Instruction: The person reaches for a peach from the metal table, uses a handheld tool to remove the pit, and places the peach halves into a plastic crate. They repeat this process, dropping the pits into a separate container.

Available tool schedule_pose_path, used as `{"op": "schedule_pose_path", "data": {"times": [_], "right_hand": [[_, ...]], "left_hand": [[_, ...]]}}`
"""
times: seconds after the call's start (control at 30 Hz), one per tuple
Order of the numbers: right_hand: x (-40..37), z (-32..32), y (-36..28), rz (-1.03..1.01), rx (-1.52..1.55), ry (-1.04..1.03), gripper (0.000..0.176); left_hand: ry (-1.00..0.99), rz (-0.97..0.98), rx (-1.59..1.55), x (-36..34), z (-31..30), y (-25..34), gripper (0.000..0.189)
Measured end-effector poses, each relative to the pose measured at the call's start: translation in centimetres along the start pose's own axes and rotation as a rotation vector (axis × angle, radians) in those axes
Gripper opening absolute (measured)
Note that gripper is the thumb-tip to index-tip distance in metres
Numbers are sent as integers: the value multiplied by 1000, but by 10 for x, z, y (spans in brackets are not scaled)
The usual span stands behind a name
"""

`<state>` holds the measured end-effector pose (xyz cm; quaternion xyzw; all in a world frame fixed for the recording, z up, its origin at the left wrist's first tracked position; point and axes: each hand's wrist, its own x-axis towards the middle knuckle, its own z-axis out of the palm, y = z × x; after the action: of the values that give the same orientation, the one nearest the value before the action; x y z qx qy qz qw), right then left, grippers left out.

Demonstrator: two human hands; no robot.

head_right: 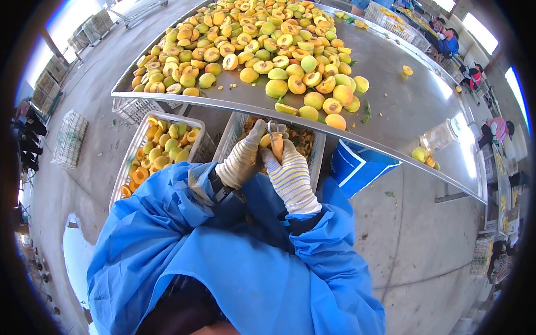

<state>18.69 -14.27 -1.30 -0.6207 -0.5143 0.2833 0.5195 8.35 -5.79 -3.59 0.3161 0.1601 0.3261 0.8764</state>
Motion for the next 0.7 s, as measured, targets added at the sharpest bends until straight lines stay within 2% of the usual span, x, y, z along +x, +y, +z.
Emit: {"op": "schedule_pose_path", "data": {"times": [0.03, 0.1, 0.2, 0.23, 0.27, 0.3, 0.33, 0.37, 0.4, 0.43, 0.5, 0.53, 0.57, 0.6, 0.63, 0.67, 0.7], "right_hand": [[0, -3, -1, 11, -35, -19, 28], [3, -6, 1, -32, -167, -39, 27], [1, 0, 2, -209, -325, 43, 25], [0, 3, 4, -215, -255, 92, 24], [0, 1, 2, -80, -108, 114, 23], [1, -5, -3, 56, 37, 132, 23], [3, -11, -4, 195, 179, 146, 22], [6, -16, 1, 182, 196, 225, 20], [10, -24, 14, 34, -48, 265, 21], [9, -35, 14, 67, -202, 129, 27], [3, -53, 13, 131, -507, -89, 40], [-1, -56, 13, 161, -661, -176, 45], [-5, -56, 12, 144, -695, -151, 47], [-5, -55, 3, 133, -600, -155, 48], [-6, -54, -9, 122, -507, -160, 49], [-6, -53, -14, 113, -414, -166, 51], [-5, -52, -9, 70, -420, -179, 52]], "left_hand": [[21, 77, 106, -1, 5, -1, 59], [-15, 111, 177, 5, -14, -12, 56], [-17, 177, 233, 6, -16, -15, 51], [36, 164, 166, 10, -15, -16, 51], [86, 152, 95, 13, -15, -16, 51], [63, 57, 132, 5, -8, -3, 49], [63, 72, 245, -1, -6, 7, 49], [65, 86, 359, -7, -6, 15, 48], [66, 99, 474, -13, -7, 24, 48], [121, 212, 482, -19, -8, 33, 46], [128, 129, 483, -36, -35, 71, 40], [223, 189, 697, -50, -44, 89, 36], [380, 145, 1010, -71, -37, 115, 33], [493, 78, 1301, -81, -51, 131, 31], [473, 81, 1560, -90, -79, 143, 30], [415, 107, 1687, -96, -103, 154, 31], [445, 259, 1848, -96, -110, 162, 30]]}}
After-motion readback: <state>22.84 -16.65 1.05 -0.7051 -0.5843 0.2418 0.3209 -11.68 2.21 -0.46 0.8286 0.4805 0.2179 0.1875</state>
